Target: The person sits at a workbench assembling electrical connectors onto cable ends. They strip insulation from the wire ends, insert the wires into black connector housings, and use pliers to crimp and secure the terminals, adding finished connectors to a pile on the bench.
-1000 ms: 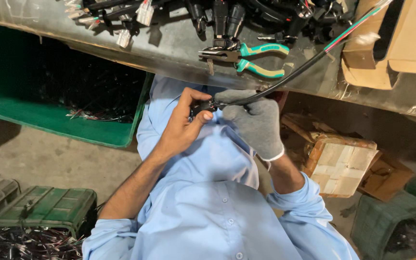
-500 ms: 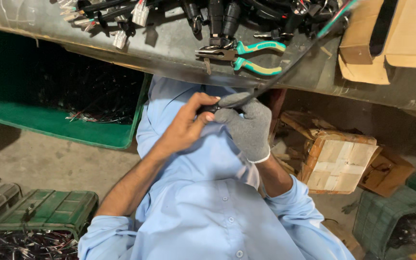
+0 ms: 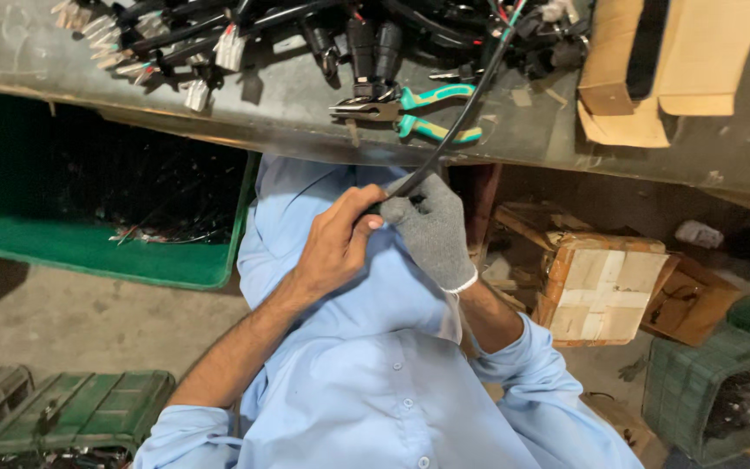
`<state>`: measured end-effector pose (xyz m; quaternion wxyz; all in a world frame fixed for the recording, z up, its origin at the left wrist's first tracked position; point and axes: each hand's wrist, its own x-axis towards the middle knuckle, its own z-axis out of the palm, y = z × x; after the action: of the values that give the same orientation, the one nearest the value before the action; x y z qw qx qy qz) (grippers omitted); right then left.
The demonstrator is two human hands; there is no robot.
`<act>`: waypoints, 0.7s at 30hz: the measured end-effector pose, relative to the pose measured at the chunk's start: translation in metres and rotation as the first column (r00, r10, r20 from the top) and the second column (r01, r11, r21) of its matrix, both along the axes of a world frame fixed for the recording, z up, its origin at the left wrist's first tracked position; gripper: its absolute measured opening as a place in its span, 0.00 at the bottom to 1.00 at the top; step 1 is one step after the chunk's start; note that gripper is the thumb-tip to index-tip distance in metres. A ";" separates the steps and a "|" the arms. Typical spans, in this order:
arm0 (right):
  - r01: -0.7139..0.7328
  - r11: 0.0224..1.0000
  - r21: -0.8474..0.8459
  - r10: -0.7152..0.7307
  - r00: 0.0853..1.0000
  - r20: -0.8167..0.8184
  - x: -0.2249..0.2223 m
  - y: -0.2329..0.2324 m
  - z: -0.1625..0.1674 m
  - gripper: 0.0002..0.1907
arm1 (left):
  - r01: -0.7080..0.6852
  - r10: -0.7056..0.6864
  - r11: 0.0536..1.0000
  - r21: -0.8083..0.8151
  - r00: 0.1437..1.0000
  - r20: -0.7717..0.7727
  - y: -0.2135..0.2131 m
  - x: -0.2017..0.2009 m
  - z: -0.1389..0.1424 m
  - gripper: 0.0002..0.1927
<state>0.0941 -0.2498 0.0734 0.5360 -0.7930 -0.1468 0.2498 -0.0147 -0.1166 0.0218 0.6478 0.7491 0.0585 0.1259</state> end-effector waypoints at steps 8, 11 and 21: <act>0.322 0.928 -0.189 -0.145 0.777 0.613 0.134 -0.045 0.100 0.19 | -0.033 0.033 0.976 -0.214 0.999 -0.005 0.041 0.006 0.011 0.15; 0.331 0.705 -0.627 0.055 0.856 0.514 0.190 -0.056 0.103 0.31 | -0.047 0.040 0.979 -0.197 0.998 -0.040 0.046 0.007 0.015 0.15; 0.304 0.662 -0.685 0.211 0.802 0.559 0.228 -0.083 0.060 0.36 | -0.088 0.095 0.954 -0.287 0.995 0.012 0.040 0.011 0.012 0.16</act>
<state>0.3226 -0.3331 0.1330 0.0941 -0.9809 -0.1698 0.0109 -0.0038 -0.0767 0.0336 0.7434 0.6425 0.1024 0.1553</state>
